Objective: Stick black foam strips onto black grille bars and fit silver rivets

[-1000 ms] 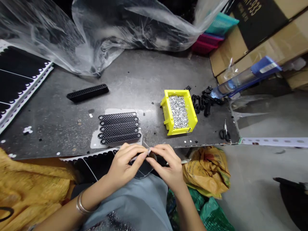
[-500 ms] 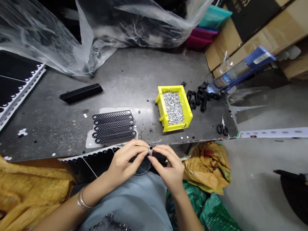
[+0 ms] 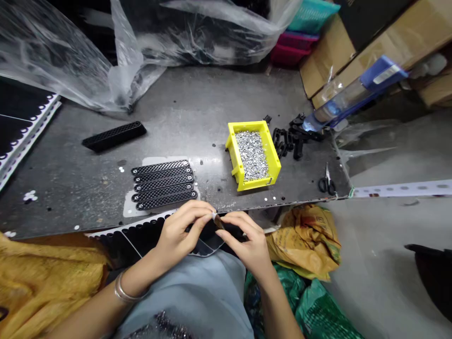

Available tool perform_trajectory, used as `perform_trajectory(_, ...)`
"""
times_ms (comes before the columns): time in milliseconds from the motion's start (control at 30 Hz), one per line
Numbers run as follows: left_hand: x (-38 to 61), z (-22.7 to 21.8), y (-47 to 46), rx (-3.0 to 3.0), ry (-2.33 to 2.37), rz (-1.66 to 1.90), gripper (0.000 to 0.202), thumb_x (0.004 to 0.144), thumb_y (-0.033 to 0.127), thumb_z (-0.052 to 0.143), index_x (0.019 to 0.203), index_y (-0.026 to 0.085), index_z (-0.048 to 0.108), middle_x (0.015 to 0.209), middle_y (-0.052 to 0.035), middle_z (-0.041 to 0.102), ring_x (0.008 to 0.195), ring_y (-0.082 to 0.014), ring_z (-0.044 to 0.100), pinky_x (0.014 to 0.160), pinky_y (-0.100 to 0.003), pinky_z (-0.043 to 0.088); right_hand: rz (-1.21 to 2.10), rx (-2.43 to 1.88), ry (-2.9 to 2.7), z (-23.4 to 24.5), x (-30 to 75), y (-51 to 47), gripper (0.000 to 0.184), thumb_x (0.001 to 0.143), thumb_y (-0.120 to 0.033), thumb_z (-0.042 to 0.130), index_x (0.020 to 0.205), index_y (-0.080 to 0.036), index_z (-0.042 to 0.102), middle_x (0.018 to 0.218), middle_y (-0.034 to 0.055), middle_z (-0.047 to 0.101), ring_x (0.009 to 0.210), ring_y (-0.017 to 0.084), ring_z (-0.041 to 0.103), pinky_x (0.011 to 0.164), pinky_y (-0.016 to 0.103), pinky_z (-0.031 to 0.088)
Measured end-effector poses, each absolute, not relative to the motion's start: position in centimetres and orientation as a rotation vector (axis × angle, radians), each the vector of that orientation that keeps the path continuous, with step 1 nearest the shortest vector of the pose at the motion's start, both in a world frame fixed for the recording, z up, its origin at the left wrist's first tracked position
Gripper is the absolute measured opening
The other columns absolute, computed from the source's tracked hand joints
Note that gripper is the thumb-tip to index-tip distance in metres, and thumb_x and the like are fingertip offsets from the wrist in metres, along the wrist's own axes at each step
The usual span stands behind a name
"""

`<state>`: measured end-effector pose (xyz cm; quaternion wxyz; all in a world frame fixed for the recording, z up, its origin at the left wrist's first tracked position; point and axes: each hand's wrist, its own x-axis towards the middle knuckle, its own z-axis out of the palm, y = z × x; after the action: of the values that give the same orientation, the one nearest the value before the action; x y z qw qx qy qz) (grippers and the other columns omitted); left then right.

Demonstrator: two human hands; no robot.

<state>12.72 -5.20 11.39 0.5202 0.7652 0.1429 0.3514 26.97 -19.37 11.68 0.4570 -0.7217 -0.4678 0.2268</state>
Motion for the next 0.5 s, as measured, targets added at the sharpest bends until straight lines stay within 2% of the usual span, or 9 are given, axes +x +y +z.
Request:
perform_trajectory(100, 12.7, 11.3, -5.0, 1.832, 0.354, 0.825, 0.017, 0.099, 0.004, 0.058, 0.104, 0.017, 0.068, 0.102, -0.0077, 0.071, 0.099, -0.0154, 0.069, 0.09, -0.028, 0.058, 0.629, -1.793, -1.15, 11.5, 27.5, -19.8, 0.013, 0.088, -0.021, 0.078, 0.1, -0.025, 0.075, 0.098, 0.0038, 0.075, 0.093, 0.018, 0.073, 0.085, 0.029, 0.059)
perform_trajectory(233, 12.7, 11.0, -5.3, 1.841, 0.331, 0.797, 0.016, 0.099, 0.004, 0.058, 0.105, 0.016, 0.067, 0.102, -0.0083, 0.072, 0.098, -0.0155, 0.069, 0.089, -0.028, 0.058, 0.657, -1.774, -1.145, 11.6, 28.2, -20.3, 0.014, 0.084, -0.02, 0.08, 0.094, -0.023, 0.07, 0.094, 0.0031, 0.075, 0.087, 0.018, 0.073, 0.082, 0.029, 0.06)
perform_trajectory(500, 13.1, 10.4, -5.6, 1.862, 0.26, 0.771, 0.017, 0.1, 0.005, 0.056, 0.109, 0.016, 0.065, 0.104, -0.0101, 0.072, 0.098, -0.017, 0.069, 0.088, -0.03, 0.059, 0.708, -1.714, -1.322, 11.7, 29.7, -21.0, 0.022, 0.088, -0.012, 0.073, 0.105, -0.025, 0.078, 0.1, 0.0032, 0.082, 0.09, 0.017, 0.079, 0.083, 0.027, 0.064)
